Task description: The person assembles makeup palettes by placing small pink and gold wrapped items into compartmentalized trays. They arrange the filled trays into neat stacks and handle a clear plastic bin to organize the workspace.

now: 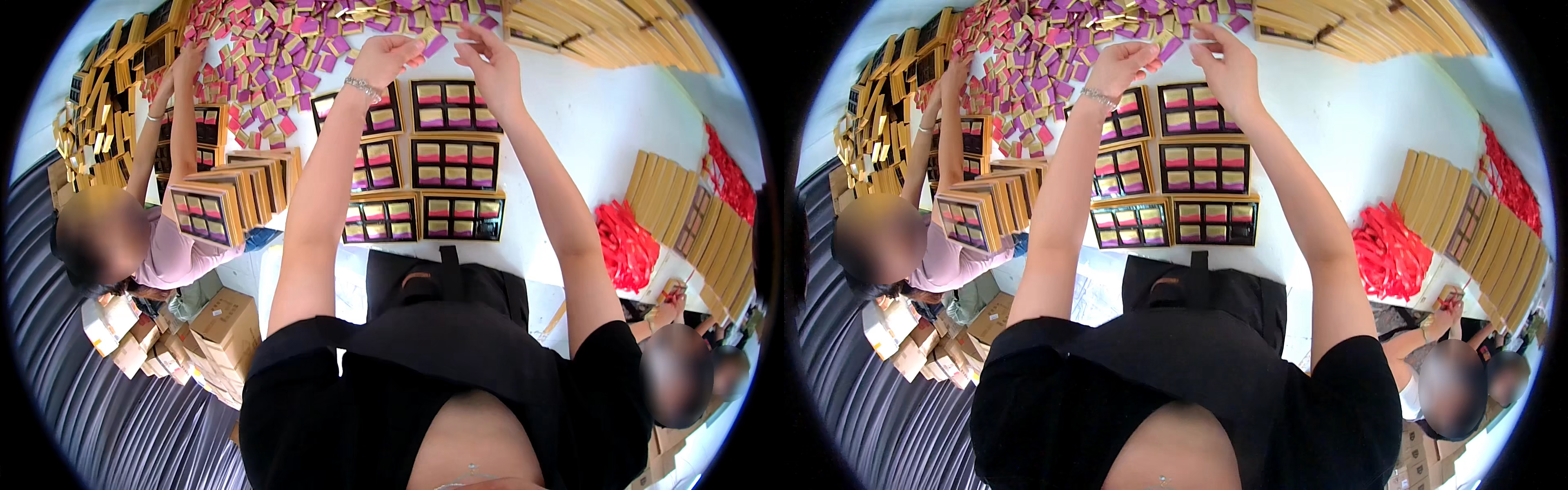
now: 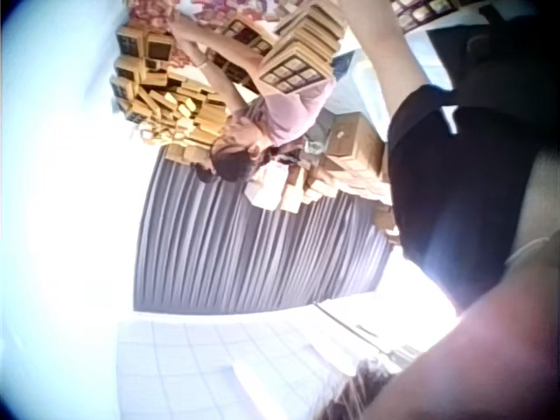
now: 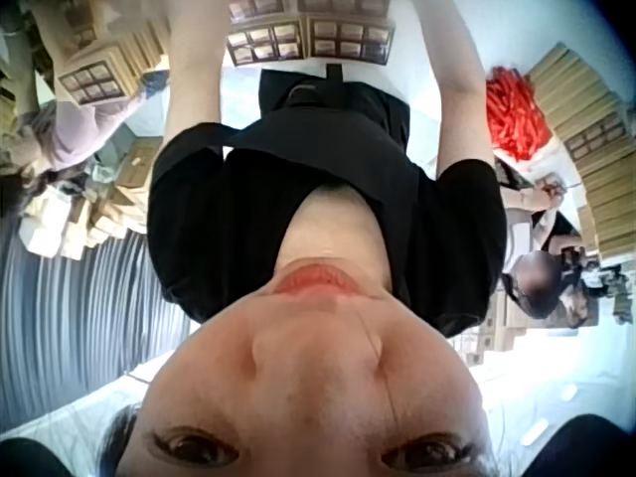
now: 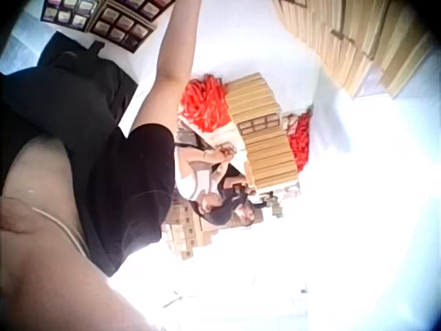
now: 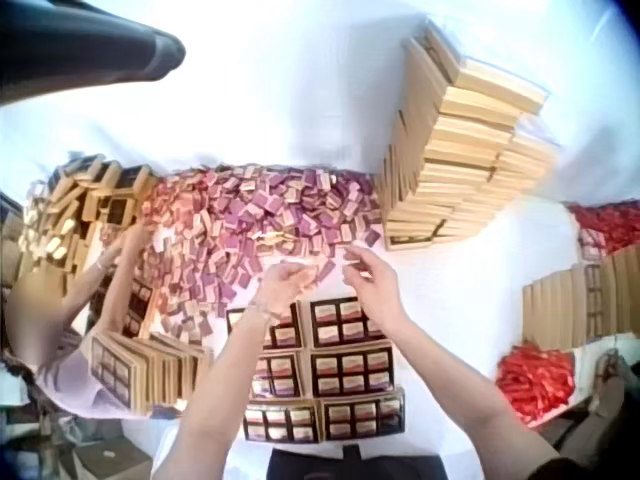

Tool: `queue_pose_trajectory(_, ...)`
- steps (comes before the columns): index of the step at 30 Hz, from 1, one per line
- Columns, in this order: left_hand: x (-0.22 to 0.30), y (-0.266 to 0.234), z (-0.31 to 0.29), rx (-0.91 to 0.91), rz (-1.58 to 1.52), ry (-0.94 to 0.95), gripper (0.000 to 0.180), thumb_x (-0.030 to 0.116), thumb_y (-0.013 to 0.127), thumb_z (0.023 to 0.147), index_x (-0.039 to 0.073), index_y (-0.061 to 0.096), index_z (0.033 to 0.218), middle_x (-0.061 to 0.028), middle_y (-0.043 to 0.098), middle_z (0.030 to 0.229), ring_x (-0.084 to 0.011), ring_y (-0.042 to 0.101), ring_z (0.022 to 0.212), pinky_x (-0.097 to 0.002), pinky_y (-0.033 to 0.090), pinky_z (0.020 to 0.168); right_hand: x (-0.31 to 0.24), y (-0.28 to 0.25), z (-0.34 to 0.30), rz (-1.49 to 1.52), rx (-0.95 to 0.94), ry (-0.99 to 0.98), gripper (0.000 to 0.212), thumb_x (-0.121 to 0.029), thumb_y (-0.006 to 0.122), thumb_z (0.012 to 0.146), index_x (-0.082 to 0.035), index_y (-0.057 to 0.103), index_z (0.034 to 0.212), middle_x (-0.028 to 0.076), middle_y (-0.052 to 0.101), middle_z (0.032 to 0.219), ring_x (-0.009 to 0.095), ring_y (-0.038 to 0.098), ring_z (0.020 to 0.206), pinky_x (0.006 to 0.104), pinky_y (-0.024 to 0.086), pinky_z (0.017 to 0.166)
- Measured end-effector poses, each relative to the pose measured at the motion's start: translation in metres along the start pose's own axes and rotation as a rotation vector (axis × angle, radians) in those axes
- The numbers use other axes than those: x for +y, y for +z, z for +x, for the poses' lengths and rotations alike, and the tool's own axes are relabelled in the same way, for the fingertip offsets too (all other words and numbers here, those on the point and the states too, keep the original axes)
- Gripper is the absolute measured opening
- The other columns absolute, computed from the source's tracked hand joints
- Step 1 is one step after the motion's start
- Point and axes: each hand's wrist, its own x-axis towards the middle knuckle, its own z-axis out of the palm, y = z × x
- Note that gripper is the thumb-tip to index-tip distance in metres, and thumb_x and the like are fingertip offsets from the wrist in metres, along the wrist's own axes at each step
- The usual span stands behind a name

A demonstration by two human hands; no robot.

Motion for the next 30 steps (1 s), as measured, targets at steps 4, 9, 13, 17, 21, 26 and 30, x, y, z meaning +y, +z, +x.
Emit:
queue_pose_trajectory(4,0.027,0.025,-0.069,-0.229,0.177,0.109,0.038,0.037,0.060,0.094,0.002,0.067,0.108,-0.0037,0.070,0.090,-0.0091,0.062,0.085,-0.0242,0.049,0.077,-0.012,-0.033,-0.035,0.146,-0.355,0.293,0.023,-0.012,0.062,0.088,0.004,0.065,0.105,0.010,0.067,0.103,0.025,0.060,0.102,0.0402,0.048,0.086)
queue_pose_trajectory(9,-0.028,0.051,-0.179,0.203,0.778,0.359,0.048,0.041,0.062,0.090,0.005,0.062,0.120,-0.0120,0.066,0.115,-0.0285,0.059,0.112,-0.0385,0.046,0.094,-0.001,-0.084,-0.167,-0.554,-0.283,0.251,0.019,-0.016,0.065,0.089,0.000,0.071,0.098,0.006,0.069,0.074,0.009,0.063,0.069,0.0258,0.050,0.065)
queue_pose_trajectory(13,-0.088,0.059,-0.250,0.198,1.073,0.190,0.072,0.047,0.060,0.089,0.012,0.035,0.146,-0.0095,0.032,0.153,-0.0365,0.026,0.141,-0.0600,0.027,0.107,0.056,-0.097,-0.269,-0.512,-0.125,0.296,0.013,-0.011,0.067,0.082,-0.002,0.071,0.090,0.013,0.070,0.082,0.026,0.067,0.070,0.0356,0.052,0.067)
queue_pose_trajectory(17,-0.117,0.058,-0.272,0.218,1.134,0.047,0.076,0.051,0.057,0.088,0.013,0.031,0.148,-0.0092,0.024,0.157,-0.0353,0.017,0.145,-0.0633,0.017,0.111,0.076,-0.082,-0.289,-0.629,-0.046,0.130,0.018,-0.012,0.068,0.081,-0.006,0.070,0.097,0.012,0.066,0.110,0.026,0.064,0.092,0.0351,0.051,0.075)
queue_pose_trajectory(21,-0.146,0.039,-0.280,0.345,1.073,0.099,0.074,0.054,0.049,0.092,0.012,0.028,0.149,-0.0140,0.018,0.158,-0.0385,0.012,0.145,-0.0623,0.015,0.112,0.066,-0.070,-0.304,-0.873,-0.058,-0.177,0.044,-0.020,0.068,0.082,-0.006,0.059,0.122,0.011,0.050,0.136,0.031,0.048,0.123,0.0402,0.044,0.096)
queue_pose_trajectory(26,-0.148,0.016,-0.246,0.454,0.986,0.139,0.074,0.060,0.037,0.094,0.013,0.028,0.150,-0.0195,0.011,0.158,-0.0426,0.008,0.145,-0.0610,0.013,0.113,0.078,-0.052,-0.310,-1.145,-0.372,-0.191,0.084,-0.047,0.060,0.086,0.000,0.026,0.147,0.015,0.025,0.155,0.032,0.021,0.144,0.0569,0.017,0.113)
queue_pose_trajectory(30,-0.148,0.001,-0.231,0.432,1.029,0.117,0.072,0.059,0.042,0.093,0.018,0.029,0.150,-0.0196,0.011,0.158,-0.0434,0.009,0.144,-0.0599,0.014,0.113,0.070,-0.040,-0.310,-1.161,-0.245,-0.155,0.086,-0.046,0.063,0.084,0.005,0.029,0.145,0.019,0.027,0.153,0.034,0.024,0.143,0.0563,0.016,0.113)
